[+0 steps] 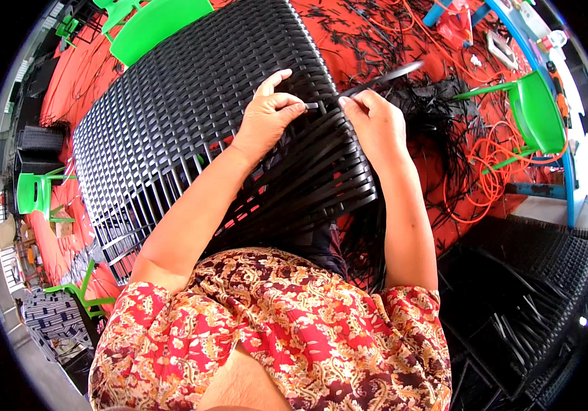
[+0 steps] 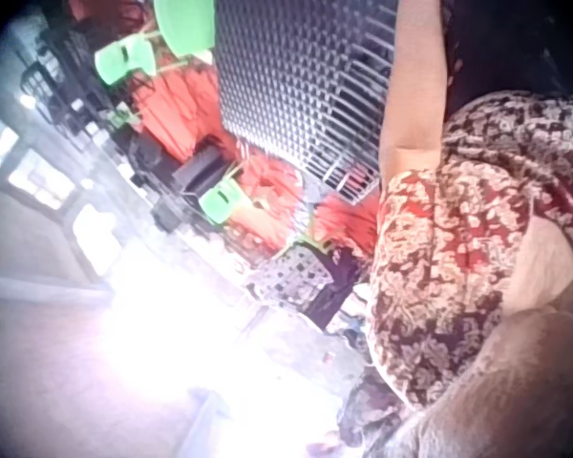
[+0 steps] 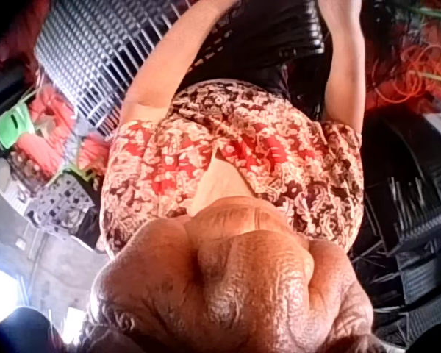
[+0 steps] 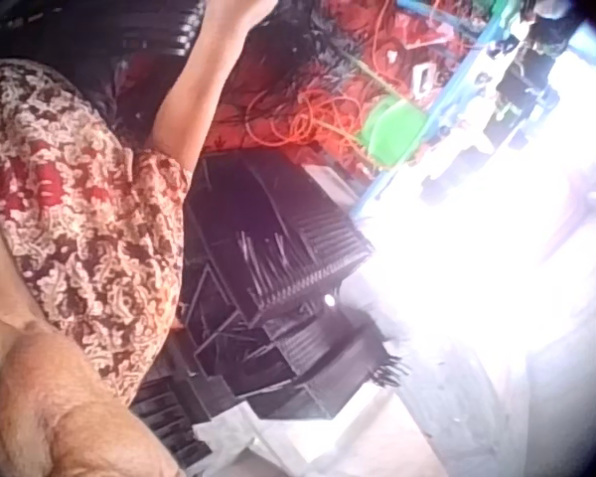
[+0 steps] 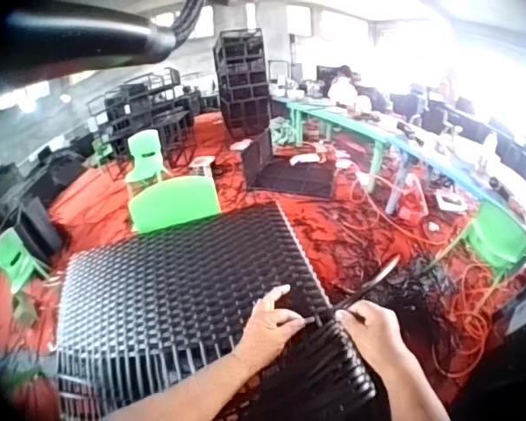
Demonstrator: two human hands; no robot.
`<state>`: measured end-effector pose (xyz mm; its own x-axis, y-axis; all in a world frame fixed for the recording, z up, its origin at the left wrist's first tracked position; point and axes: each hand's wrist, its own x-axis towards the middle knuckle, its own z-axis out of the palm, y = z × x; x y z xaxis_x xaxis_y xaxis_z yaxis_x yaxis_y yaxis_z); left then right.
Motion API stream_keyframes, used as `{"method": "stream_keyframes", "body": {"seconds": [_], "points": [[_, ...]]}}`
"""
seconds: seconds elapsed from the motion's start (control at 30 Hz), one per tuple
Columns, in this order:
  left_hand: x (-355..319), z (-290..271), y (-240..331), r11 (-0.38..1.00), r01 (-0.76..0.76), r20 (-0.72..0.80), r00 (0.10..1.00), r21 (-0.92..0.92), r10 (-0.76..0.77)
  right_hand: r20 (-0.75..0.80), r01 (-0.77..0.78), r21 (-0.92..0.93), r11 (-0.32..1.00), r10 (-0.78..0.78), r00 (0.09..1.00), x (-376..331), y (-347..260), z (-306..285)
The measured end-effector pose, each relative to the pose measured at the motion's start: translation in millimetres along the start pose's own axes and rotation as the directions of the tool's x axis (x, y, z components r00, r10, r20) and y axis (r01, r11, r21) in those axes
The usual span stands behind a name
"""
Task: The person weaves black plastic strips through a grid-like frame by hand to assemble a piece of furniture.
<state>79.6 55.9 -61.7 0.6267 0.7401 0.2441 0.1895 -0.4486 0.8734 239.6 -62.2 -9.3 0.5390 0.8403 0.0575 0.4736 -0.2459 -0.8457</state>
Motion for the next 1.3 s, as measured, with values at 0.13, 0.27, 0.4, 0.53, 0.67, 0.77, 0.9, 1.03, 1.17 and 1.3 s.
{"method": "stream_keyframes", "body": {"seconds": [0.13,0.27,0.4,0.53,0.67,0.77,0.9,1.03,1.17,1.3], "points": [[-13.4,-13.2,3.2,0.99,0.004,0.074,0.997,-0.139,0.007,0.113,0.354,-0.11,0.929,-0.342,0.933,-3.3,-15.8,15.5],[-19.6,-15.9,4.3,1.0,-0.019,0.035,0.999,0.002,0.019,0.244,0.487,-0.108,0.867,-0.452,0.858,18.5,5.0,31.1],[-32.9,-20.7,5.5,0.718,-0.172,0.048,0.981,0.674,0.19,0.223,0.397,-0.114,0.911,-0.366,0.903,25.9,4.1,26.0],[-25.4,0.7,11.4,0.677,-0.095,0.116,0.993,0.73,0.016,0.317,0.52,-0.33,0.788,-0.426,0.847,28.6,3.4,32.7],[-21.2,5.5,-1.6,0.828,-0.029,-0.013,0.999,0.56,0.043,0.325,0.572,-0.302,0.763,-0.482,0.814,32.4,10.7,39.7],[-16.1,-1.4,-3.7,0.908,-0.004,-0.014,1.0,0.418,0.011,0.274,0.539,-0.287,0.792,-0.471,0.838,30.4,7.4,40.2],[-23.3,-18.7,-8.2,0.995,0.037,-0.028,0.999,0.093,-0.034,0.262,0.533,-0.224,0.816,-0.476,0.839,22.9,-2.4,47.4],[-43.1,-37.6,-2.8,0.979,0.031,-0.044,0.999,0.2,-0.023,0.359,0.49,-0.123,0.863,-0.421,0.833,21.7,-3.2,55.4],[-50.7,-35.4,-2.7,0.642,-0.054,0.031,0.998,0.765,0.047,0.374,0.543,-0.252,0.801,-0.437,0.818,22.0,-6.7,61.3],[-46.7,-28.2,-8.4,0.758,0.06,-0.034,0.998,0.65,-0.05,0.42,0.553,-0.342,0.76,-0.403,0.813,19.6,-11.7,74.3]]}}
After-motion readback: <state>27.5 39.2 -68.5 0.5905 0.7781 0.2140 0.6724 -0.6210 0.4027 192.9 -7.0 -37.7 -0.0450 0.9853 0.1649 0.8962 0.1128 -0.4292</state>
